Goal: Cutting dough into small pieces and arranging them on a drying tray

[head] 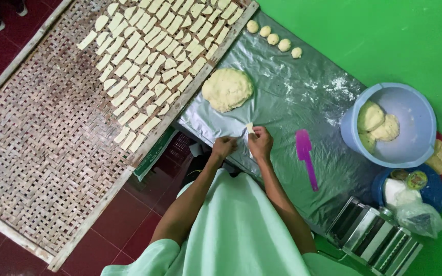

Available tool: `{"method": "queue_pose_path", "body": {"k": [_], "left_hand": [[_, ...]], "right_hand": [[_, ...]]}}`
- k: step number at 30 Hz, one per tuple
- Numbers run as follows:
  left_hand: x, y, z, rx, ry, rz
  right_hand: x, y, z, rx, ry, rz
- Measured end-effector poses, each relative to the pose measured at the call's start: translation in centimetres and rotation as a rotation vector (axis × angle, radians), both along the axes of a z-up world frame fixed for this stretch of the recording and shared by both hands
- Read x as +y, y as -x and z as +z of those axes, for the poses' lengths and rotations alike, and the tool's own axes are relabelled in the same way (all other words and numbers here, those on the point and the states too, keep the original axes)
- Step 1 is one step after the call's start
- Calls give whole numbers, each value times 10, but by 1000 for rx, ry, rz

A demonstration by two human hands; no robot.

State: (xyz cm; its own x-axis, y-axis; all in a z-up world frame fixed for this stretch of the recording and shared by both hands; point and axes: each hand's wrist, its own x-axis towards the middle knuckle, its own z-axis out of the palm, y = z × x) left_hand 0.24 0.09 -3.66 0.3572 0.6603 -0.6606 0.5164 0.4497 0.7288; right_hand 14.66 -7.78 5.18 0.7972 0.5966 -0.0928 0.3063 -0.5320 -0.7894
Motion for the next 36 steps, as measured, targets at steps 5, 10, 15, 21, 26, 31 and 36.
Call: {"method": "queue_pose_path", "body": {"k": [5,10,15,21,26,31,36], "left_hand": [[1,-5,95,-291,350,250],[14,16,131,-555,563,433],[33,63,111,-670,427,567],[62,115,112,-580,158,583],[110,153,133,-469,-83,586],[164,188,178,-330,-267,628],[225,229,209,-188,-362,688]], "right_hand": [[9,8,62,161,-217,150],[29,18,84,467,-270,378],[51,33,104,552,-157,597],[91,55,83,529,-64,679],[147,93,97,329,-65,673],[220,138,91,294,-41,623],[301,190,66,593,-119,556]]}}
